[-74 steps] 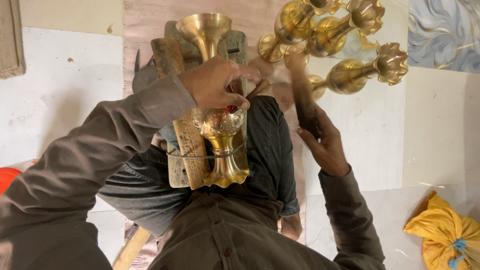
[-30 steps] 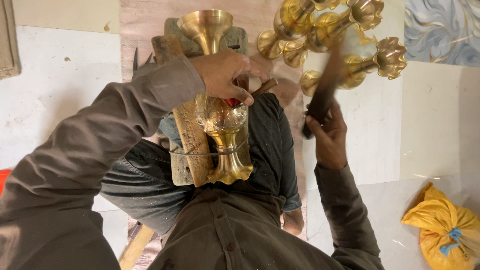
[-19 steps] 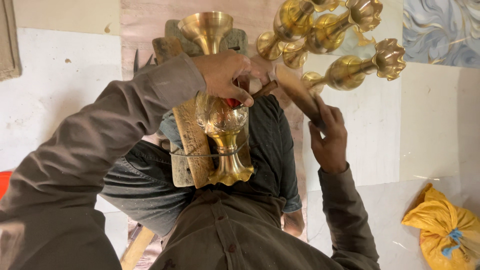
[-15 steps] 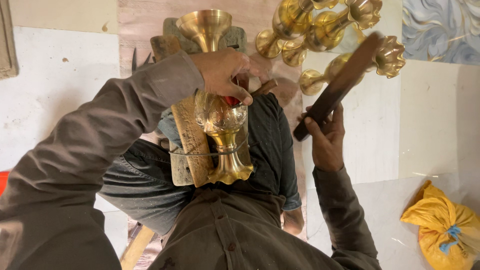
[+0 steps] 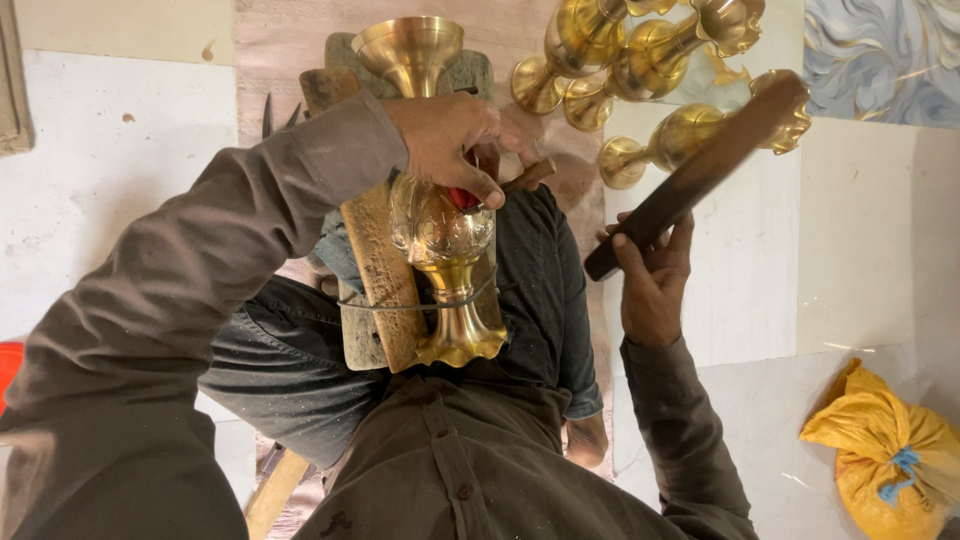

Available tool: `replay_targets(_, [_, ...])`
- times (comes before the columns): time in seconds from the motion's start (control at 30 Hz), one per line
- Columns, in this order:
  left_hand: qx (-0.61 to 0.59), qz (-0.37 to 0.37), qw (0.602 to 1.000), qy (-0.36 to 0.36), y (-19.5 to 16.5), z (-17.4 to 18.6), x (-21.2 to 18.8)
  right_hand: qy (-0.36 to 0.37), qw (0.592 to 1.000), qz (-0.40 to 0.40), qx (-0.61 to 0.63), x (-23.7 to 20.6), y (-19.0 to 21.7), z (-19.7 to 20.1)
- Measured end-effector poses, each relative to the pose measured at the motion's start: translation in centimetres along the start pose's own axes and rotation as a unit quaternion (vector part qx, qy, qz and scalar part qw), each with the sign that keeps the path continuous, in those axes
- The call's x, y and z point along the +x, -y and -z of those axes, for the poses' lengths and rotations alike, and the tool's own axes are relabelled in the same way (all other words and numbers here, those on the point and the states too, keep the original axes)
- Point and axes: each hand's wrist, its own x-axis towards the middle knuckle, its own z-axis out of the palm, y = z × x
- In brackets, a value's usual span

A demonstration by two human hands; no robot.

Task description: The person sits cross-legged on the floor with a brass vase clamped to a wooden board on their lap. They hold a chisel against the vase's etched surface and strike it with a wooden mallet, engraving decorative patterns, repositioning the chisel repeatedly across the surface.

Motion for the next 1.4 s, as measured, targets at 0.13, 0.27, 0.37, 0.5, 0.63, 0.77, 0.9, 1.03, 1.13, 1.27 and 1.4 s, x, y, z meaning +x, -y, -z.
replay_targets(0.13, [0.011, 0.012, 1.000, -0.009, 0.1, -0.1, -0.1, 0.073, 0.888, 0.118, -0.439, -0.2, 0.7, 0.0])
replay_targets(0.27, [0.016, 0.005, 0.998, -0.056, 0.1, -0.6, -1.0, 0.132, 0.899, 0.046, -0.414, -0.4, 0.5, 0.0])
replay_targets(0.37, [0.004, -0.022, 0.994, -0.108, 0.3, -1.2, -2.1, 0.172, 0.899, 0.022, -0.403, -0.2, 0.0, -0.2])
replay_targets(0.5, [-0.026, 0.016, 0.991, -0.132, 0.9, -2.2, -2.5, 0.241, 0.866, 0.082, -0.431, 1.2, 0.2, -0.1])
replay_targets(0.63, [0.056, -0.146, 0.960, -0.232, 1.3, -2.5, -2.3, 0.183, 0.882, 0.070, -0.429, 3.4, 0.7, 0.3])
replay_targets(0.77, [-0.015, -0.055, 0.980, -0.189, 1.5, -2.4, -2.4, 0.096, 0.969, -0.096, -0.206, 6.4, 0.6, 0.1])
replay_targets(0.9, [-0.015, -0.032, 0.984, -0.172, 1.5, -2.5, -2.1, 0.217, 0.925, 0.019, -0.311, 9.0, 0.3, -0.7])
replay_targets(1.03, [0.014, -0.070, 0.979, -0.191, 1.6, -2.4, -1.8, 0.189, 0.966, -0.011, -0.176, 9.5, -0.5, -2.3])
replay_targets(1.13, [-0.023, -0.054, 0.983, -0.174, 1.5, -2.3, -1.8, 0.165, 0.966, -0.027, -0.196, 9.5, -0.8, -2.7])
replay_targets(1.27, [-0.006, -0.030, 0.985, -0.167, 1.2, -2.0, -1.9, 0.164, 0.976, 0.014, -0.142, 10.0, -1.1, -2.4])
replay_targets(1.4, [-0.035, 0.011, 0.989, -0.145, 0.9, -1.7, -1.9, 0.218, 0.930, 0.091, -0.281, 10.2, -1.5, -2.2])
